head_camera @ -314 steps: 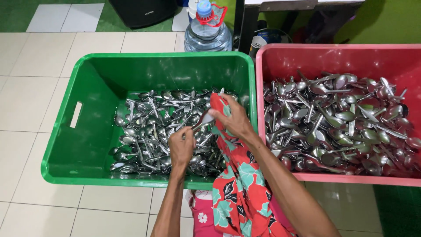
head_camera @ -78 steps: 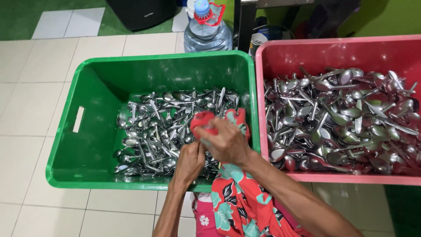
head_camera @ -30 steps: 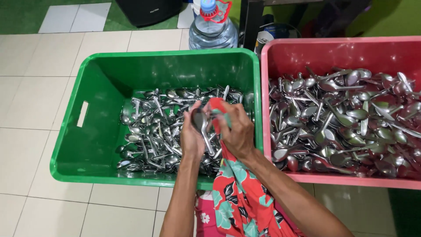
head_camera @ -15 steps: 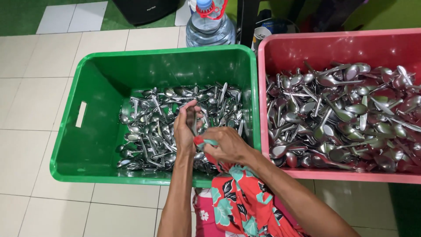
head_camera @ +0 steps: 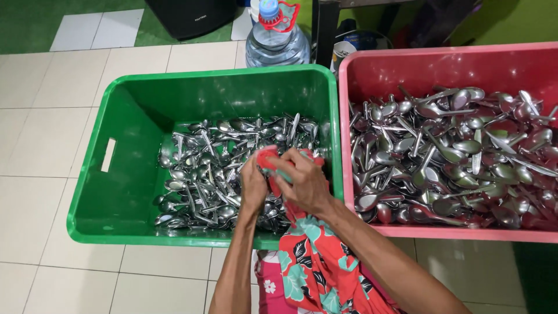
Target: Wipe metal spoons clean using a patterned cloth and sort them into a separate bin.
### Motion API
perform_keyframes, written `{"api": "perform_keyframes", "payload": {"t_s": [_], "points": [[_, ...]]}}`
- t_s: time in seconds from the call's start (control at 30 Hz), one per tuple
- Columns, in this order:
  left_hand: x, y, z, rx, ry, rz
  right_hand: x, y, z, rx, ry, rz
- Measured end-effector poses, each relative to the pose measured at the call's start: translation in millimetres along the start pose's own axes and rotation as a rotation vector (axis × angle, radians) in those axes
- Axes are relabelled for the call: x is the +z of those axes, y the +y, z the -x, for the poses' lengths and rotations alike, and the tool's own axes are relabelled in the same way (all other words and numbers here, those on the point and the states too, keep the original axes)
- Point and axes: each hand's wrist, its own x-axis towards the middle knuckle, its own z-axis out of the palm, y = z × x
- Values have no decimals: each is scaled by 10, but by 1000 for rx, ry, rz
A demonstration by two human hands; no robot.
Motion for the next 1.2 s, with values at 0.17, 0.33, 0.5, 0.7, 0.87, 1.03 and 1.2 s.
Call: {"api": "perform_keyframes", "payload": {"t_s": [0.17,0.33,0.5,0.7,0.87,1.03,1.2], "points": [[18,-157,61,-198,-8,161,-187,-90,-140,144,63,-62],[120,-228,-10,-216,164,423,-98,-129,-112,22,-43,110],[47,31,6,-247,177,1014,-77,-222,-132,-78,-215,-13],[-444,-940,-331,-165,152,1236,-123,-138,-7,-2,-466,-251],[-531,-744,-355,-145,158,1142,-281,-222,-26,46,-675,-353],[-394,-472,-264,-226,141,1040,-157,32,-6,192,-351,-492],[-56,62,-55,-313,-71,776,-121,-187,-89,-7,-71,-72]]}}
